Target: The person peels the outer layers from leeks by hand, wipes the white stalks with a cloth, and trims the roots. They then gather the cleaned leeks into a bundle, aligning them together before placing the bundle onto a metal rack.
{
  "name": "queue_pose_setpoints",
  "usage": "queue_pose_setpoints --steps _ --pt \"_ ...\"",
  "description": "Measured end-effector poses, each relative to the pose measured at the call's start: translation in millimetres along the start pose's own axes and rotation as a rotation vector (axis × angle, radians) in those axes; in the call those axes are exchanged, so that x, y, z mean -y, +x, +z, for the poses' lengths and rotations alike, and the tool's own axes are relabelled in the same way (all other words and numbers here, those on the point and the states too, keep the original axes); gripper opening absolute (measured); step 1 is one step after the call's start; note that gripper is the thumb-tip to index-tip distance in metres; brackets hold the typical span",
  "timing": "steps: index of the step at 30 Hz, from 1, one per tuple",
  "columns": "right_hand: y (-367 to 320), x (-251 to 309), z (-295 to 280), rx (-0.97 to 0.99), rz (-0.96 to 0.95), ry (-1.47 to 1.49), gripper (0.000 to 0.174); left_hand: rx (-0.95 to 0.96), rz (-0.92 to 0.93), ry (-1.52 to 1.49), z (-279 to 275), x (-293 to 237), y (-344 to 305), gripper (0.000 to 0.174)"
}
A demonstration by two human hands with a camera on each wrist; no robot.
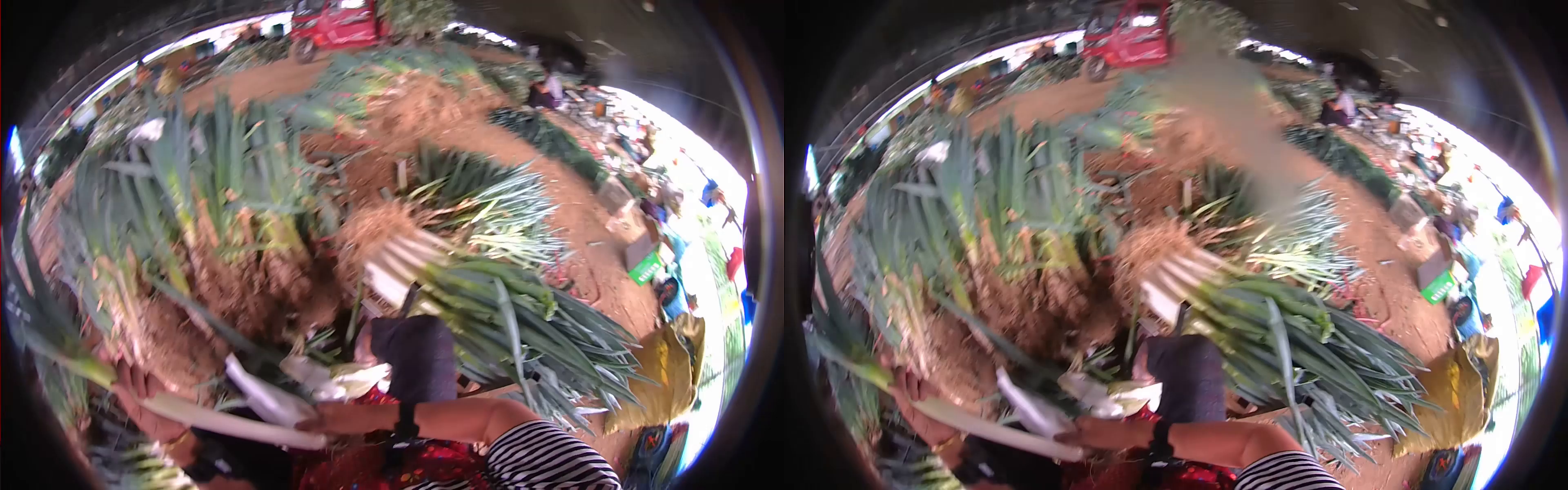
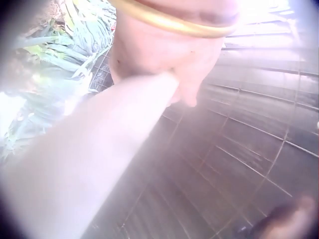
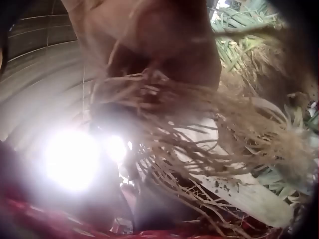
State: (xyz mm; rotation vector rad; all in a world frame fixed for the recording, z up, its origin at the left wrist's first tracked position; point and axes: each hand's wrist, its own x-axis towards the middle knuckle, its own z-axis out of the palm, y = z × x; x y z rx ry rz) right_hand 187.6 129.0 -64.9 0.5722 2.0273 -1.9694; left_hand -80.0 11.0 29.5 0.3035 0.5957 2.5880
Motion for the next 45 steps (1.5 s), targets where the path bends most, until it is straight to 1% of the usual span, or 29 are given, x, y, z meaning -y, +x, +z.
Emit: queue_pose_setpoints --steps 1,2,3,5,6,9,10,11,13,14,15,16,17,19,21,23,24,25,27,30,33,34,35,36,37,38,40,42,45 --pt "-2.7 -0.4 4.4 -0.023 -0.014 0.108 0.069 0.119 0.073 0.016 7.9 2.5 -3.7 0.051" --pt "12.5 -21.4 9.1 -0.076 0.016 0.02 0.068 0.542 0.015 -0.113 8.6 5.1 0.9 0.054" --pt "-2.2 -0.5 7.7 -0.178 0.046 -0.042 0.067 0.617 -0.015 -0.153 11.6 2.6 2.5 0.051" --pt "-15.5 29.9 -0.3 -0.131 -0.006 -0.072 0.057 0.694 -0.041 -0.251 22.6 3.8 3.1 0.052" --pt "3.4 -0.2 3.2 -0.025 -0.087 0.005 0.05 0.705 -0.075 -0.299 26.7 2.2 3.1 0.051" --pt "-2.0 22.9 -1.3 0.268 0.007 0.3 0.036 0.727 -0.117 -0.521 29.0 6.0 7.4 0.057" --pt "15.2 1.1 -0.7 0.379 -0.049 0.05 0.031 0.745 -0.136 -0.571 31.1 6.4 9.5 0.057" --pt "26.5 -19.5 2.5 0.514 -0.176 0.119 0.029 0.77 -0.156 -0.625 34.0 7.3 12.3 0.057" --pt "17.7 -24.4 -3.9 0.393 -0.319 0.002 0.031 0.761 -0.2 -0.611 41.1 4.4 16.6 0.052" --pt "24.3 -52.1 -5.6 0.188 -0.473 -0.515 0.036 0.725 -0.175 -0.552 42.7 3.3 18.3 0.05" --pt "43.4 -53.6 -9.2 0.25 -0.144 -0.801 0.039 0.687 -0.149 -0.493 43.5 2.9 19.3 0.049" --pt "39.5 -158.2 -21.6 0.26 -0.153 -0.809 0.039 0.666 -0.119 -0.42 43.0 3.8 21.5 0.044" --pt "108.6 -197.3 -20.2 -0.245 -0.344 -0.599 0.04 0.579 -0.065 -0.307 39.5 4.4 22.4 0.041" --pt "48.2 -78.5 -52.6 -0.375 -0.316 -0.836 0.043 0.451 0.009 -0.05 26.7 4.2 26.9 0.039" --pt "30.2 -31.1 -79.9 -0.437 -0.111 -0.624 0.047 0.285 0.065 0.202 20.1 4.0 25.4 0.042" --pt "18.7 -6.5 -95.3 -0.661 -0.235 -0.665 0.044 0.049 0.136 0.326 31.1 12.7 16.0 0.044" --pt "16.1 9.8 -94.9 -0.726 -0.495 -0.788 0.04 0.009 0.161 0.381 26.8 14.8 17.6 0.046" --pt "8.6 28.4 -87.7 -0.731 -0.549 -0.757 0.029 0.0 0.175 0.404 23.5 17.3 17.8 0.05" --pt "1.8 46.2 -68.0 -0.58 -0.691 -0.954 0.039 -0.087 0.187 0.444 27.4 23.3 13.9 0.057" --pt "0.8 46.7 -33.8 -0.481 -0.603 -1.134 0.062 -0.074 0.217 0.471 25.0 26.2 12.2 0.067" --pt "17.5 13.2 -33.4 -0.556 -0.609 -1.114 0.05 -0.05 0.16 0.555 11.6 19.9 6.2 0.062" --pt "21.8 -1.5 -33.1 -0.536 -0.683 -1.041 0.046 0.065 0.34 1.063 -18.3 21.1 10.9 0.059" --pt "25.5 -8.3 -33.3 -0.516 -0.751 -0.966 0.043 0.057 0.36 1.061 -9.8 15.1 6.5 0.059" --pt "19.0 7.7 -34.1 -0.231 -0.41 -0.639 0.042 0.028 0.253 0.817 6.6 10.1 -1.6 0.059" --pt "16.2 9.8 -32.1 -0.14 -0.255 -0.475 0.042 0.008 0.149 0.57 16.6 7.5 -5.4 0.059" --pt "18.1 5.1 -33.3 -0.052 -0.262 -0.35 0.043 0.144 0.142 0.406 14.1 4.7 -9.4 0.062" --pt "11.1 11.9 -32.0 0.092 -0.215 -0.153 0.045 0.114 0.114 0.355 11.4 6.2 -20.2 0.061" --pt "8.7 16.0 -26.2 0.067 -0.227 -0.301 0.046 0.002 0.068 0.336 13.0 9.5 -25.1 0.046" --pt "12.2 9.1 -20.7 0.031 -0.212 -0.449 0.05 0.003 0.0 0.226 5.8 10.9 -26.6 0.028"
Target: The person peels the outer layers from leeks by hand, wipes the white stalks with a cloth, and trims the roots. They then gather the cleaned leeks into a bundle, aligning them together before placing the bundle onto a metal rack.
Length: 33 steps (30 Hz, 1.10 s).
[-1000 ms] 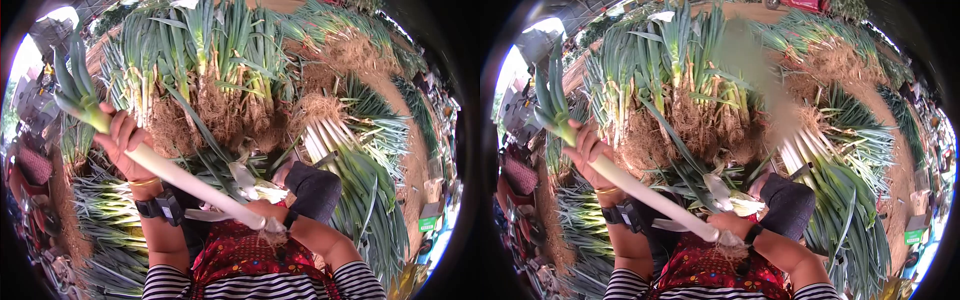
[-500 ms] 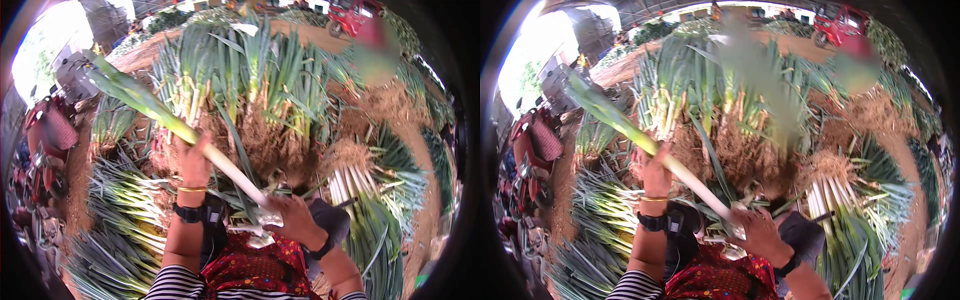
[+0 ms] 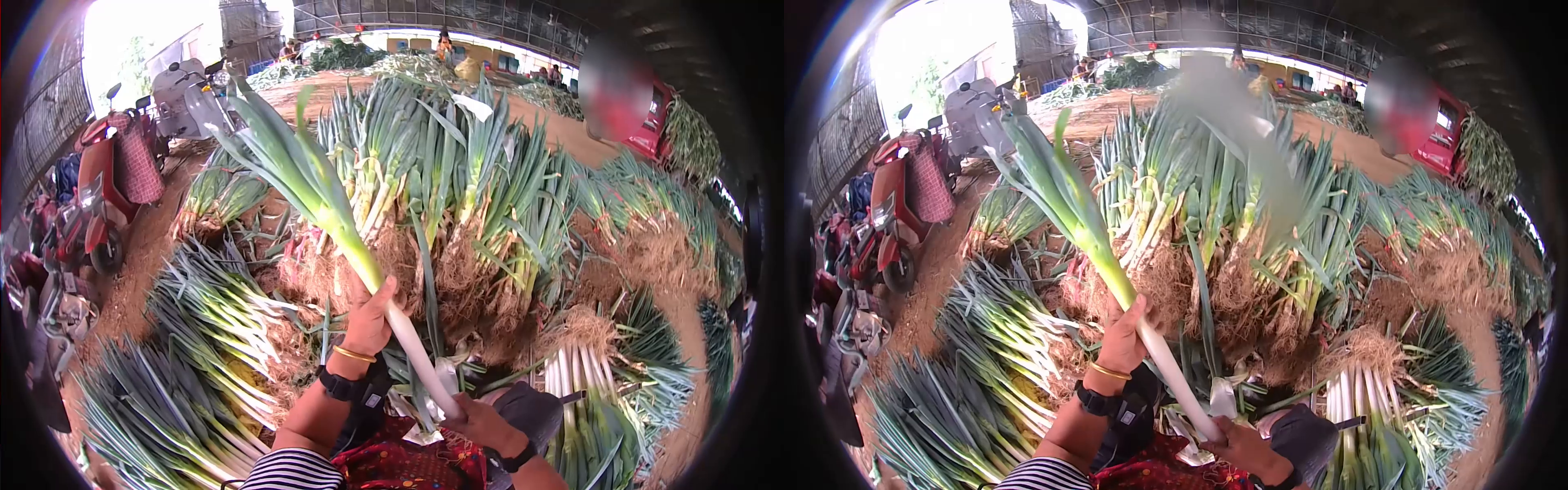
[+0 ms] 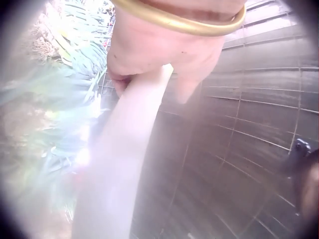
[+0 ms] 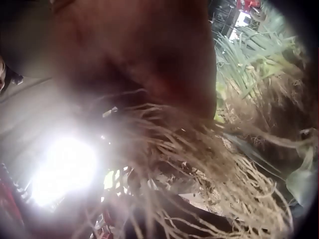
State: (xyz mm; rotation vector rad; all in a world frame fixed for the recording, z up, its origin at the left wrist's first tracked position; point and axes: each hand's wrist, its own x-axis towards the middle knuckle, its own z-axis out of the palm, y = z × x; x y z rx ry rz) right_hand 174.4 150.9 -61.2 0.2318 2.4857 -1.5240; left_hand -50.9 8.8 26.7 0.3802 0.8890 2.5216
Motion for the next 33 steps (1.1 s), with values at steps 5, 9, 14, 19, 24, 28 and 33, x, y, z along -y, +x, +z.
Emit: queue_pose_setpoints --steps 5,9,14,19,24,28,33 --pt "-2.7 10.2 -21.6 0.017 -0.223 -0.568 0.068 0.107 -0.025 -0.036 -3.6 -12.4 -1.1 0.019" --pt "4.7 57.6 -84.0 -0.149 -0.142 -0.672 0.058 0.318 -0.065 -0.018 -3.0 -28.5 -0.8 0.066" --pt "13.3 166.8 -144.9 -0.737 -0.614 -0.915 0.035 0.39 -0.227 0.047 10.4 -25.9 -2.7 0.065" --pt "26.0 244.3 -166.7 -0.836 -0.867 -1.21 0.039 0.46 -0.153 0.452 54.6 -16.8 -18.9 0.068" --pt "24.2 250.5 -189.6 -0.814 -0.979 -1.36 0.034 0.486 -0.202 0.478 69.4 -6.6 -31.5 0.065" --pt "18.0 243.5 -197.2 -0.762 -0.918 -1.513 0.032 0.527 -0.273 0.475 69.5 2.1 -35.3 0.069" --pt "6.7 224.5 -209.2 -0.656 -0.809 -1.542 0.025 0.578 -0.326 0.459 73.0 13.2 -39.0 0.069"
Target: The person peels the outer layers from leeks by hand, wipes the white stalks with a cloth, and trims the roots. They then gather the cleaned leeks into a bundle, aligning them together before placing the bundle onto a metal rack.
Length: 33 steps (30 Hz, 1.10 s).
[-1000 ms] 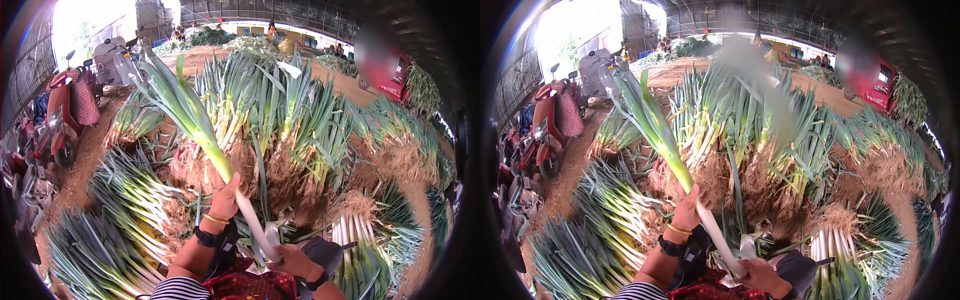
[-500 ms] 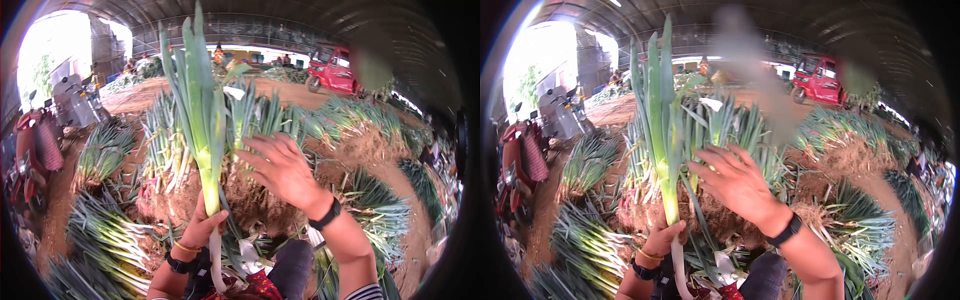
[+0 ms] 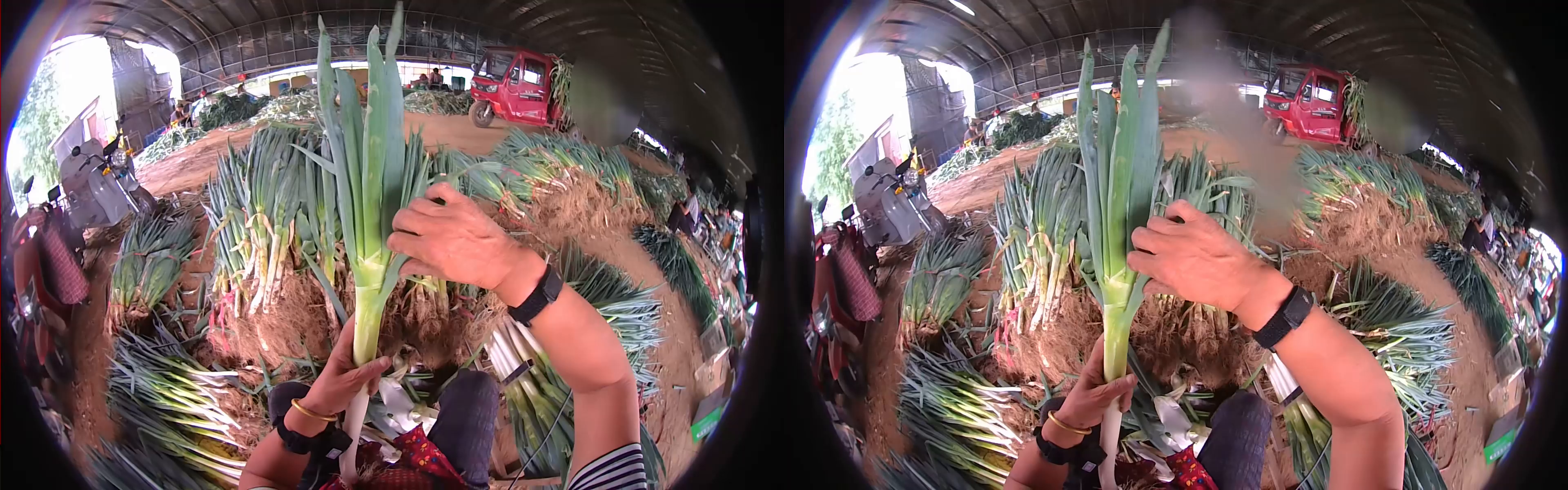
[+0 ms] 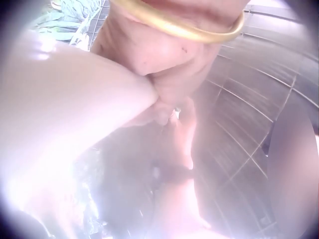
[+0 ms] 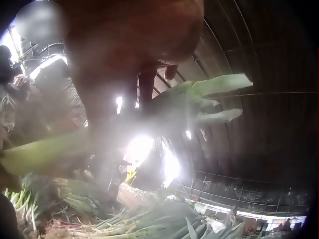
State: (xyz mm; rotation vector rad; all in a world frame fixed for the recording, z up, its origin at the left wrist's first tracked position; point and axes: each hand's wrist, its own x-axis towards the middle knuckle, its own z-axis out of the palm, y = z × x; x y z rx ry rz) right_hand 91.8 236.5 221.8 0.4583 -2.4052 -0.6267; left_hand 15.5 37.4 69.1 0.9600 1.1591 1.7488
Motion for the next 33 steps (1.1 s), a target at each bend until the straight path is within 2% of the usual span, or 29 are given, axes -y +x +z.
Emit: queue_pose_setpoints --steps 5,8,10,11,13,15,17,18,20,21,23,24,26,27,29,30,31,33 --pt "-13.7 5.0 6.0 0.006 0.03 -0.003 0.021 0.019 -0.025 0.03 6.3 1.1 5.2 0.067" --pt "-16.4 20.0 17.7 -0.056 0.134 -0.098 0.015 0.013 0.008 0.013 8.8 1.4 9.2 0.064" --pt "-15.5 33.3 26.3 -0.157 0.339 -0.076 0.012 -0.004 0.007 -0.011 10.2 0.2 10.4 0.063" --pt "-15.7 40.8 32.6 -0.157 0.344 -0.074 0.012 -0.025 0.006 -0.037 10.4 0.3 10.3 0.061" --pt "-15.8 54.9 45.8 -0.283 0.555 0.027 0.016 -0.022 -0.016 -0.031 7.4 3.5 9.6 0.06" --pt "-13.9 65.1 53.9 -0.302 0.602 0.075 0.014 -0.023 -0.037 -0.026 6.0 4.2 7.9 0.059" --pt "-11.3 70.9 57.5 -0.3 0.727 0.17 0.013 -0.054 -0.069 -0.106 7.6 2.1 6.2 0.069" --pt "-10.2 74.1 59.6 -0.303 0.732 0.171 0.013 -0.052 -0.072 -0.101 6.4 2.3 5.7 0.069" --pt "-8.6 77.9 62.6 -0.345 0.85 0.383 0.013 -0.042 -0.071 -0.105 3.2 4.1 4.1 0.059" --pt "-9.4 75.9 62.5 -0.347 0.851 0.38 0.013 -0.039 -0.07 -0.104 1.4 4.7 3.3 0.059" --pt "-13.4 69.0 60.9 -0.381 0.775 0.709 0.015 0.071 -0.088 -0.261 -3.9 4.5 1.0 0.065" --pt "-15.2 63.9 58.9 -0.381 0.776 0.709 0.015 0.072 -0.09 -0.26 -6.5 2.8 0.4 0.065" --pt "-18.6 53.0 51.2 -0.323 0.621 0.945 0.016 0.218 -0.113 -0.363 -10.4 -2.3 -1.1 0.078" --pt "-18.9 50.1 43.8 -0.322 0.624 0.944 0.016 0.22 -0.116 -0.365 -9.3 -5.7 -1.8 0.078" --pt "-18.5 46.0 22.0 -0.198 0.684 1.457 0.017 0.37 -0.132 -0.488 -6.2 -11.5 -2.0 0.087" --pt "-18.3 42.7 11.8 -0.211 0.809 1.7 0.018 0.376 -0.134 -0.488 -5.9 -10.5 -2.3 0.087" --pt "-23.2 34.3 8.9 -0.216 0.813 1.695 0.018 0.451 -0.142 -0.543 -5.8 -8.1 -4.2 0.09" --pt "-34.5 16.4 3.2 -0.645 0.809 1.984 0.017 0.523 -0.151 -0.6 -6.2 -6.4 -5.5 0.093"
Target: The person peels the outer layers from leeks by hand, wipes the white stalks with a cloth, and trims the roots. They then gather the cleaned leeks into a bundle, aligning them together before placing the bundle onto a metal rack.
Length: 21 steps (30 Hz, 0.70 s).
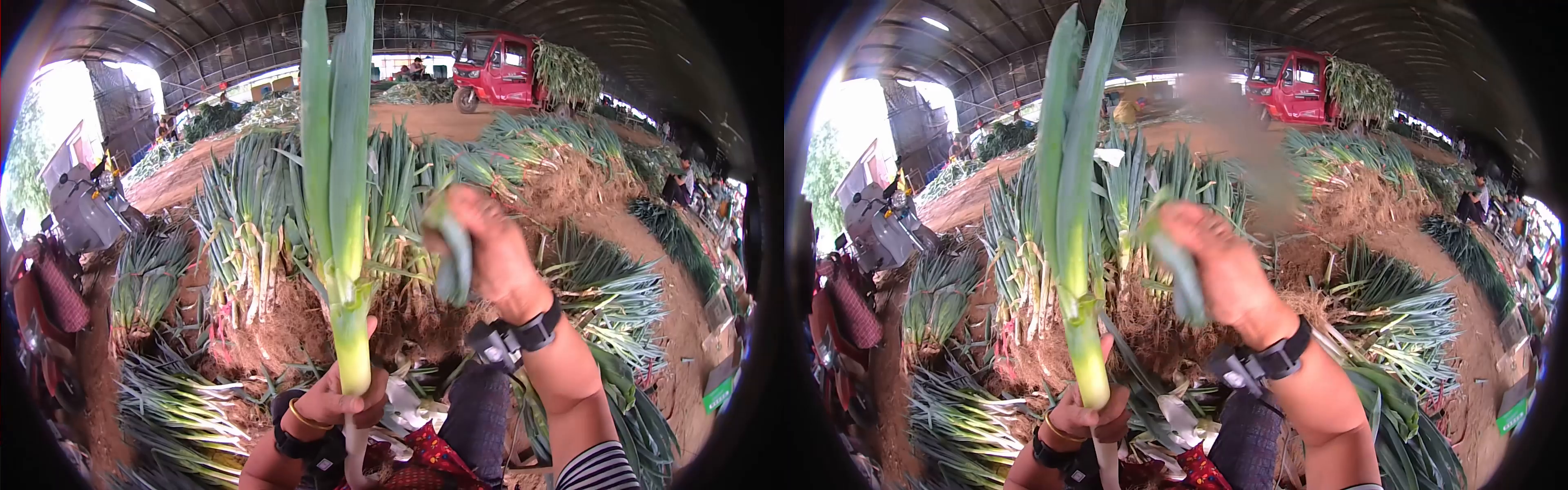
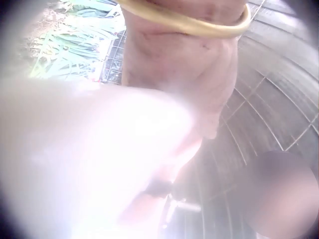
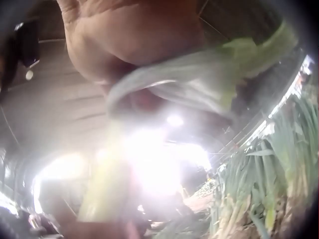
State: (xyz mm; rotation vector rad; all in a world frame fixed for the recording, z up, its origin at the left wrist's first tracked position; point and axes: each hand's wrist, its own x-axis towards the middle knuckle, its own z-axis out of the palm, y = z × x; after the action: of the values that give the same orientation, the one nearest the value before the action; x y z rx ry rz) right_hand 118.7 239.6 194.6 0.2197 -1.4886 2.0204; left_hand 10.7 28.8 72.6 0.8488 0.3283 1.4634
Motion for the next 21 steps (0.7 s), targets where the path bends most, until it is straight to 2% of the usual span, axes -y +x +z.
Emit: queue_pose_setpoints --steps 2,3,4,6,7,8,10,13,16,18,20,21 --pt "1.8 7.7 0.9 -0.217 -0.053 -0.021 0.019 0.071 0.004 -0.039 -0.4 -1.1 -3.9 0.094" --pt "-1.7 8.7 -3.8 -0.206 0.047 -0.208 0.02 0.086 0.023 -0.035 -2.4 -1.9 -4.9 0.094" --pt "-5.9 -3.9 -10.1 -0.171 0.073 -0.528 0.023 0.077 0.029 -0.031 -1.6 -4.2 -6.4 0.094" --pt "-15.3 -33.5 -25.8 0.067 -0.025 -1.405 0.028 -0.005 0.08 -0.008 0.6 -8.5 -9.9 0.094" --pt "-22.6 -51.7 -31.9 0.106 -0.114 -1.605 0.031 -0.095 0.096 0.058 1.8 -12.2 -13.6 0.093" --pt "-31.0 -58.8 -34.0 0.134 -0.12 -1.594 0.031 -0.113 0.117 0.06 2.7 -17.0 -17.6 0.093" --pt "-44.3 -71.1 -40.1 0.189 0.065 -1.495 0.039 -0.286 0.196 0.206 6.6 -27.4 -32.6 0.085" --pt "-59.0 -80.9 -43.3 0.238 0.295 -1.406 0.041 -0.497 0.277 0.347 -6.1 -47.1 -78.0 0.074" --pt "-75.6 -104.0 -66.9 0.228 0.449 -1.238 0.035 -0.818 0.433 0.541 14.5 -69.8 -127.2 0.06" --pt "-88.4 -124.5 -87.0 0.214 0.474 -1.144 0.032 -1.063 0.497 0.688 16.7 -82.4 -176.5 0.058" --pt "-97.0 -135.2 -93.5 0.24 0.592 -1.136 0.03 -1.194 0.618 0.693 23.3 -86.7 -231.3 0.057" --pt "-102.1 -143.9 -100.7 0.294 0.609 -1.128 0.03 -1.379 0.61 0.741 25.9 -83.6 -261.0 0.057"
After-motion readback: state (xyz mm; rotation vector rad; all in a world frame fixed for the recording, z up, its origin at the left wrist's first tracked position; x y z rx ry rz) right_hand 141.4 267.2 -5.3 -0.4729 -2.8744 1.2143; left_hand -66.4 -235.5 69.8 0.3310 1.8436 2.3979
